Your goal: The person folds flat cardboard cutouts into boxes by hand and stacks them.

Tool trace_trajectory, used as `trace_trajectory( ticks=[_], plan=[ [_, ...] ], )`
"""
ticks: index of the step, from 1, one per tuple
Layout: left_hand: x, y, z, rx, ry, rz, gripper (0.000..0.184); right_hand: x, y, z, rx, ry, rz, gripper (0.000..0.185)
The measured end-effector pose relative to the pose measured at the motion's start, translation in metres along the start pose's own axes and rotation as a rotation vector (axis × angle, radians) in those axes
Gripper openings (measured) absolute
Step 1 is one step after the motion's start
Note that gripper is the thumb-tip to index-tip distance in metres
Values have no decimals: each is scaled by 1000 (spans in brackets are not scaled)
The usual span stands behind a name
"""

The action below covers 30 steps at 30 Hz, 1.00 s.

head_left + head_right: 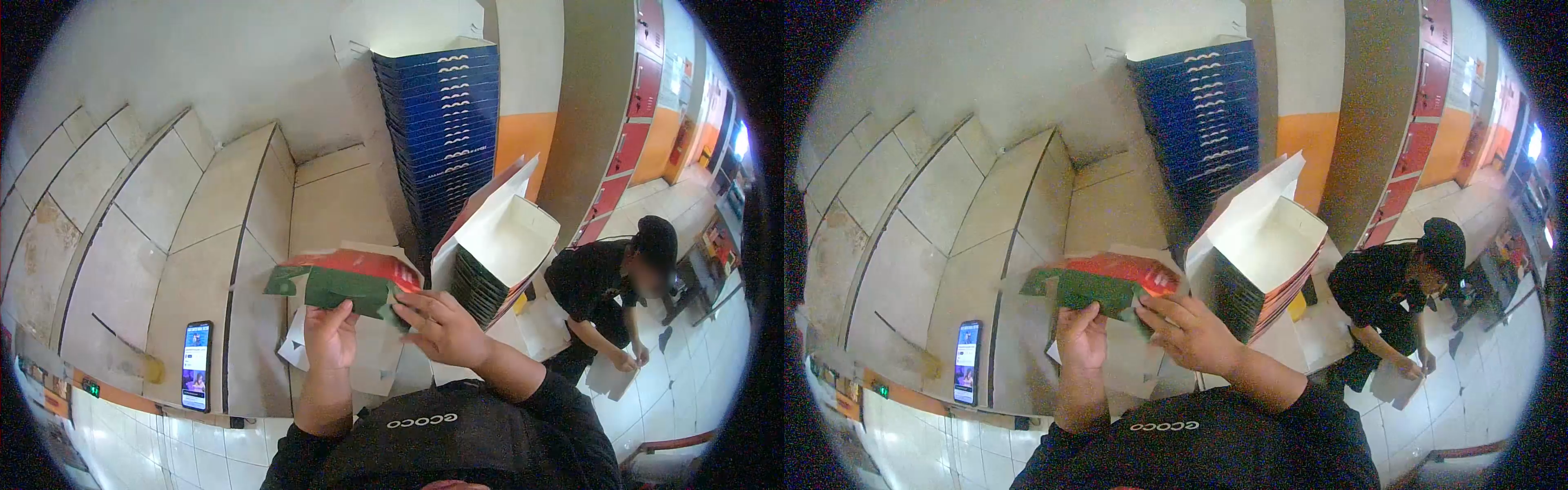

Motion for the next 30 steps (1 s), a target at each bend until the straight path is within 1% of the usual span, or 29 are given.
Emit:
trace_trajectory(
  ticks=[1, 2, 5, 7, 8, 11, 13, 16, 19, 20, 21, 22, 23, 24, 25, 26, 27, 28, 29, 30],
  plan=[
    [-2, 1, -2, 9, -11, -20, 38, 10, 1, 6, -1, 18, -1, 45],
    [-3, 2, -5, -57, -18, -18, 37, 18, 0, 10, -3, 38, -1, 45],
    [-4, 1, -18, -263, -28, 4, 34, 29, -21, 13, 26, 33, 110, 43],
    [-5, -2, -25, -408, -18, 41, 31, 25, -11, 15, 34, 52, -79, 44],
    [-4, -1, -27, -417, -8, 73, 29, 24, -6, 16, 38, 58, -174, 45],
    [-1, 4, -33, -433, 10, 144, 22, 28, 4, 17, 63, 28, -174, 45],
    [-2, 4, -38, -425, 6, 155, 18, 22, 1, 15, 95, 34, -106, 42],
    [-2, 5, -43, -608, 69, 181, 19, 23, 9, 15, 148, 64, -45, 39],
    [-1, 1, -63, -608, 53, 128, 28, 25, 13, 14, 168, 109, -71, 38],
    [0, -3, -66, -579, 26, 112, 27, 25, 12, 15, 174, 129, -90, 38],
    [1, -10, -66, -547, -8, 91, 26, 38, 21, 21, 53, 203, -65, 36],
    [0, -13, -67, -512, -50, 60, 26, 39, 26, 18, 8, 199, -83, 35],
    [4, -6, -64, -426, -8, 4, 27, 38, 30, 17, -26, 205, -102, 33],
    [10, 7, -57, -332, 19, -62, 28, 40, 41, 16, -60, 191, -173, 27],
    [14, 13, -52, -425, 9, -53, 29, 41, 41, 30, -342, 502, -106, 24],
    [16, 13, -46, -518, 4, -49, 30, 20, 27, 14, -232, 283, -124, 23],
    [15, 1, -47, -562, -48, -25, 32, 7, 18, -2, -126, 63, -157, 22],
    [16, -8, -51, -614, -91, 5, 34, 5, 6, 3, -131, 95, 20, 22],
    [22, -1, -51, -645, -92, -4, 35, 6, -7, 8, -134, 110, 201, 22],
    [28, 6, -46, -677, -85, -6, 36, 5, -6, 18, -156, 169, 171, 22]
  ],
)
Point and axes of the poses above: each hand's wrist, its own x-axis away from the middle knuckle, its own y-axis out of the palm, z = x × y, the point moved 9 cm from there along -x, towards the middle knuckle, and after that the axes turned 15 degrees about -y, right-handed, at the moved point
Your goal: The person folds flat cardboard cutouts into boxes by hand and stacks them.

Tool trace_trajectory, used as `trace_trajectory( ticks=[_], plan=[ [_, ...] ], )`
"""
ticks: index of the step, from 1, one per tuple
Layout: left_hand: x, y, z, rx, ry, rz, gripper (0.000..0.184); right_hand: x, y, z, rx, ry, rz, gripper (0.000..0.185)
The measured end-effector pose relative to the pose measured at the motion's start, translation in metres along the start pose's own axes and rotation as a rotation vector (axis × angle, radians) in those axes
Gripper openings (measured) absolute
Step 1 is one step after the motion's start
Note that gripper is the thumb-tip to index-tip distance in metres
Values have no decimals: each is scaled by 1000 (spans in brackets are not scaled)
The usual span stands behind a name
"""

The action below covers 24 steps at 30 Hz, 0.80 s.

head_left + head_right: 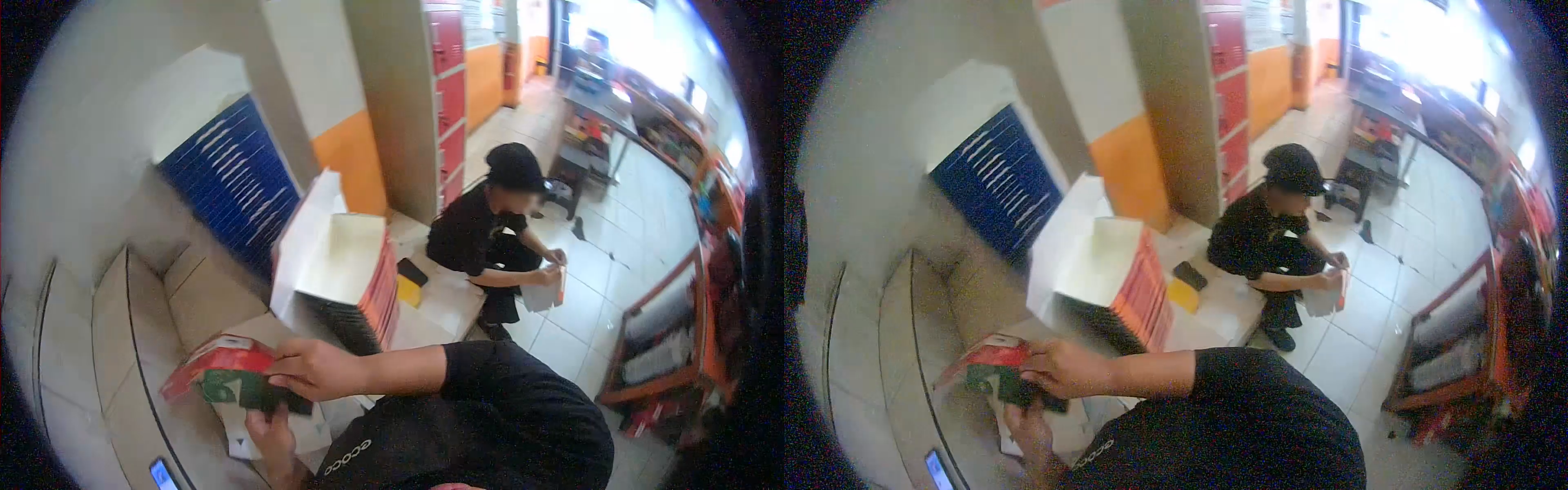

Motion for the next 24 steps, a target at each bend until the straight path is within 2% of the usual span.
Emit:
trace_trajectory(
  ticks=[2, 3, 5, 6, 9, 11, 14, 16, 19, 21, 23, 24],
  plan=[
    [17, 11, 0, 29, -83, -191, 43, -7, 6, 7, -60, 114, -55, 22],
    [26, 15, -1, 42, -126, -274, 47, -11, 3, 4, -27, 89, -49, 21],
    [41, -1, -23, -145, -429, -314, 49, -22, 3, -3, 20, 39, -45, 20],
    [47, -6, -35, -238, -581, -326, 51, -21, 12, 0, -14, 47, -112, 20],
    [53, 19, -28, -121, -554, -585, 42, -14, 35, 11, -106, 67, -306, 18],
    [43, -2, -65, -56, -575, -586, 46, -8, 47, 14, -143, 87, -419, 17],
    [39, 13, -63, 62, -508, -556, 44, -7, 54, -5, -31, -88, -556, 15],
    [39, 32, -52, 112, -456, -543, 42, -3, 55, -23, -250, -49, -714, 13],
    [42, 27, -50, -1, -486, -539, 41, 8, 59, -32, -410, -77, -834, 12],
    [40, 10, -47, -99, -490, -493, 41, 5, 50, -29, -410, -147, -784, 10],
    [35, -12, -39, -188, -482, -407, 41, -15, 23, -21, -365, -236, -637, 5],
    [31, -21, -35, -220, -471, -358, 40, -30, -2, -10, -423, -111, -455, 4]
  ],
)
Point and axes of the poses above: each hand's wrist, its own x-axis away from the middle knuckle, its own y-axis out of the palm, z = x × y, the point moved 9 cm from there along -x, towards the middle knuckle, and after that the axes turned 15 degrees about -y, right-handed, at the moved point
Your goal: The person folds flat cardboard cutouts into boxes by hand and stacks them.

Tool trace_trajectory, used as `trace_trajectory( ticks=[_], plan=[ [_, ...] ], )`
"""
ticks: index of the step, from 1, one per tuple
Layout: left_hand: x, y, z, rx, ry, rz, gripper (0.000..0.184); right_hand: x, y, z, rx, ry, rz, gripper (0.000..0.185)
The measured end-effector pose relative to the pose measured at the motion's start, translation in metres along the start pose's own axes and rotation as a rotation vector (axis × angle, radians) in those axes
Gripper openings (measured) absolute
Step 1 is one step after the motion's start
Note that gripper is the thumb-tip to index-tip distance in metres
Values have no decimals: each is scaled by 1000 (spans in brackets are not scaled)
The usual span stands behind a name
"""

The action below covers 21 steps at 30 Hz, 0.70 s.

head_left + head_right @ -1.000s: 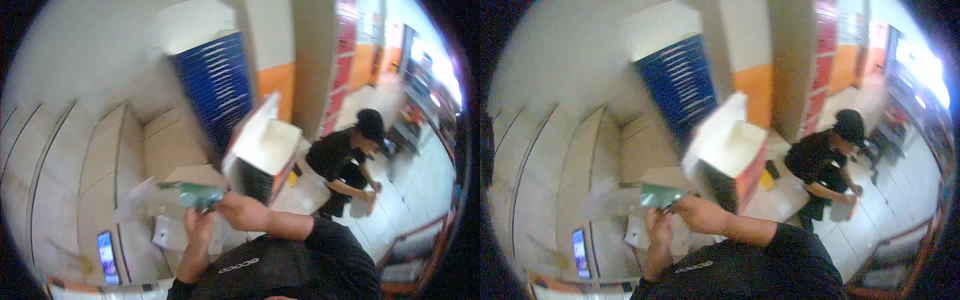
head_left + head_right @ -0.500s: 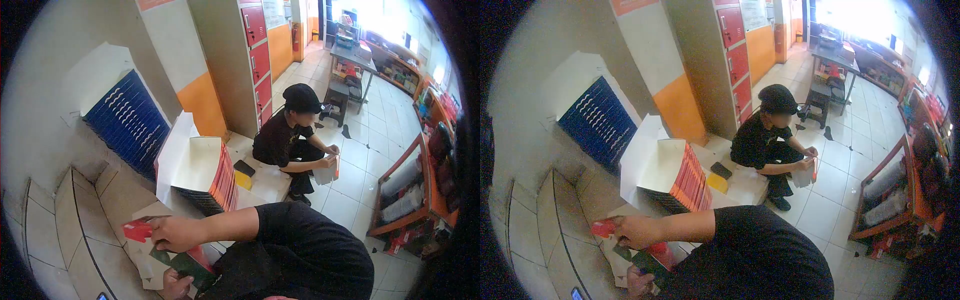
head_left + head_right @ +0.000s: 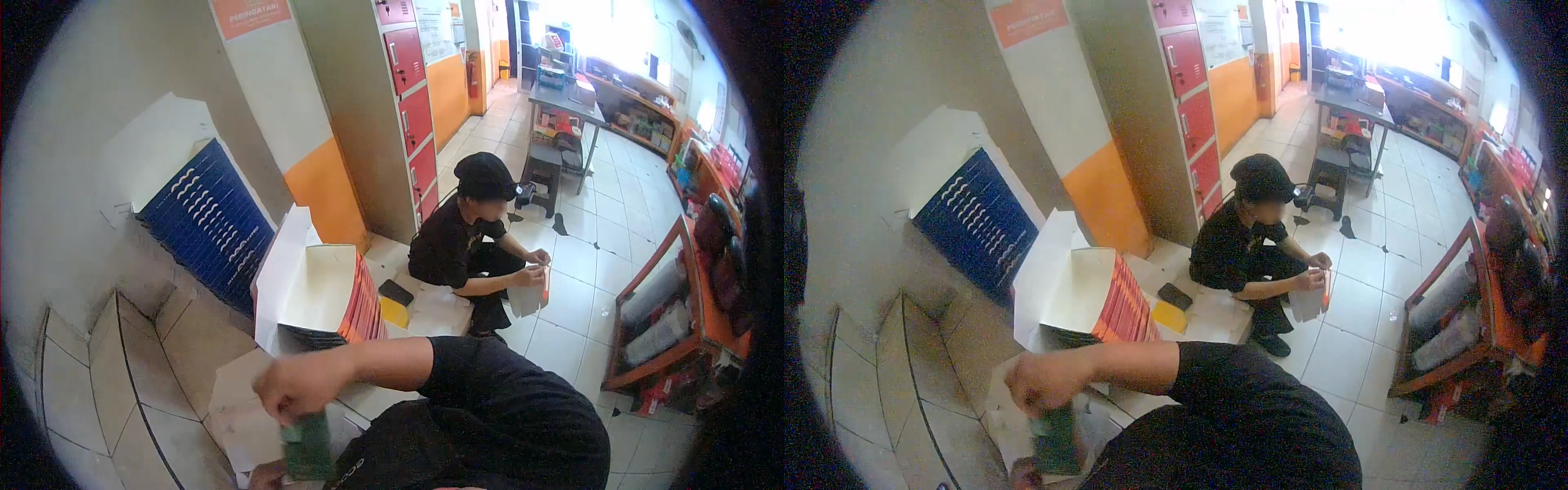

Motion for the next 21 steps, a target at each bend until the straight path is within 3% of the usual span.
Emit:
trace_trajectory(
  ticks=[2, 5, 8, 9, 12, 13, 15, 17, 20, 21],
  plan=[
    [2, -16, 5, -27, -2, 103, 40, 8, -53, -3, -135, 135, 415, 3],
    [6, -35, 8, -54, 21, 245, 39, 35, -52, 50, -710, 481, 831, 7],
    [7, -46, 11, -73, 47, 348, 39, 29, -32, 62, -956, 506, 971, 10],
    [6, -48, 11, -80, 55, 373, 39, 18, -26, 59, -1025, 369, 977, 17],
    [4, -54, 15, -91, 81, 440, 38, -5, 0, 46, -1195, -52, 976, 71],
    [3, -55, 17, -98, 90, 457, 38, -15, 23, 36, -880, 65, 658, 90],
    [1, -59, 19, -103, 101, 491, 38, -21, 62, 23, -346, 154, 287, 111],
    [0, -60, 21, -117, 120, 513, 37, -20, 86, 10, 80, 112, 164, 113],
    [-1, -60, 19, -131, 138, 551, 37, 1, 98, 42, 119, 263, 379, 110],
    [1, -62, 20, -134, 144, 574, 36, 5, 99, 51, -1, 418, 344, 101]
  ],
)
Point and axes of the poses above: each hand's wrist, its own x-axis away from the middle knuckle, its own y-axis out of the palm, z = x × y, the point moved 9 cm from there along -x, towards the middle knuckle, and after that the axes turned 15 degrees about -y, right-handed, at the moved point
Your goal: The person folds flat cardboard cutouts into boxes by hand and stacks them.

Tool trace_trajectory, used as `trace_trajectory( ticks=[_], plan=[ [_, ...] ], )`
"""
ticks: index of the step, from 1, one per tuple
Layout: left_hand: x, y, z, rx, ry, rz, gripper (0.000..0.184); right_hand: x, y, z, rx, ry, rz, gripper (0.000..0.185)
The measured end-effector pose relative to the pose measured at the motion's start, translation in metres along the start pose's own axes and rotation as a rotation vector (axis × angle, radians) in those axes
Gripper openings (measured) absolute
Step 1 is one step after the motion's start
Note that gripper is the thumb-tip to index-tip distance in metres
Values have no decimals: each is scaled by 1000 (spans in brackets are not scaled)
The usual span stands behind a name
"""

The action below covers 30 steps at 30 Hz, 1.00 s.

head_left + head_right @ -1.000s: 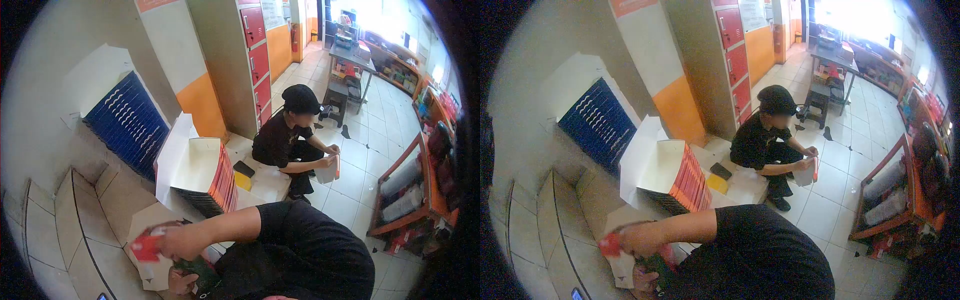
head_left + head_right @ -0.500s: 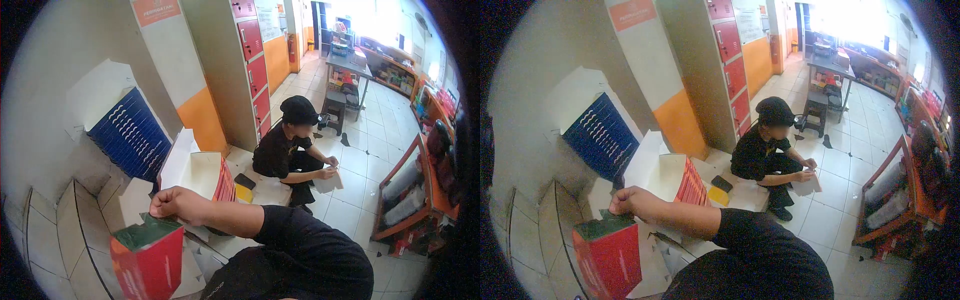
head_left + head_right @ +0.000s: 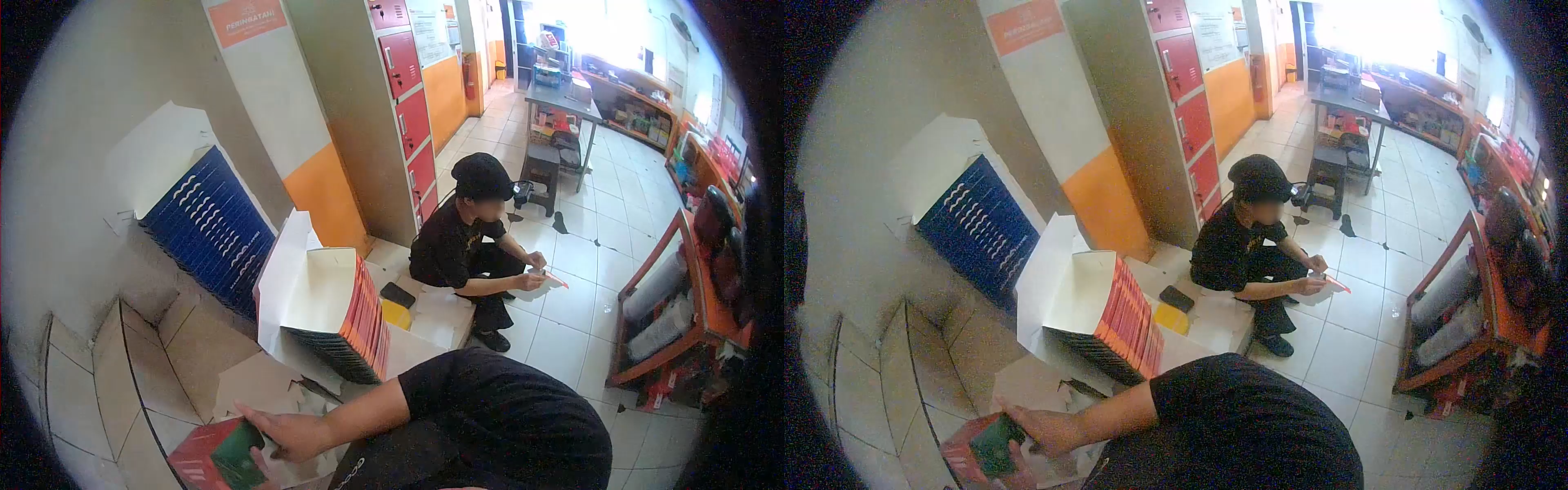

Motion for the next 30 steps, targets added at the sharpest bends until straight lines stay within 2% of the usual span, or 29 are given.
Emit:
trace_trajectory(
  ticks=[2, 5, 8, 11, 14, 17, 19, 20, 22, 23, 26, 29, 30],
  plan=[
    [-1, -5, -3, 2, 5, 40, 36, 9, -5, 11, -155, 342, -111, 85],
    [-6, -25, -7, 13, 3, 132, 36, 6, -15, 28, 48, -5, 106, 46],
    [-12, -37, -8, 18, 3, 223, 35, 6, -62, -4, -22, 119, 256, 17],
    [-15, -36, -11, 5, 14, 295, 34, 7, -34, -22, 195, -359, 118, 12],
    [-15, -20, -7, -108, 103, 366, 34, 10, -12, -13, 362, -316, 8, 13],
    [-5, 6, 8, -350, 333, 442, 34, 7, -8, -7, 346, -251, -82, 15],
    [-17, 24, -5, -277, 490, 411, 36, 7, -14, 11, 283, -154, 19, 16],
    [-33, 27, -32, -122, 564, 357, 38, 8, -17, 19, 250, -105, 69, 16],
    [-27, 33, -28, -84, 629, 295, 41, 10, -27, 5, 333, -105, 29, 17],
    [-19, 37, -24, -203, 621, 285, 42, 11, -30, 0, 375, -105, 9, 18],
    [-3, 38, -8, -359, 529, 228, 36, 7, -12, 2, 363, -323, -61, 22],
    [3, 32, -5, -418, 402, 163, 26, 1, -49, -33, 56, -475, -13, 25],
    [5, 30, -4, -437, 357, 143, 23, -2, -66, -51, 89, -573, 25, 25]
  ],
)
Point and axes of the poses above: each hand's wrist, its own x-axis away from the middle knuckle, its own y-axis out of the palm, z = x × y, the point moved 9 cm from there along -x, towards the middle knuckle, and after that the axes turned 15 degrees about -y, right-handed, at the moved point
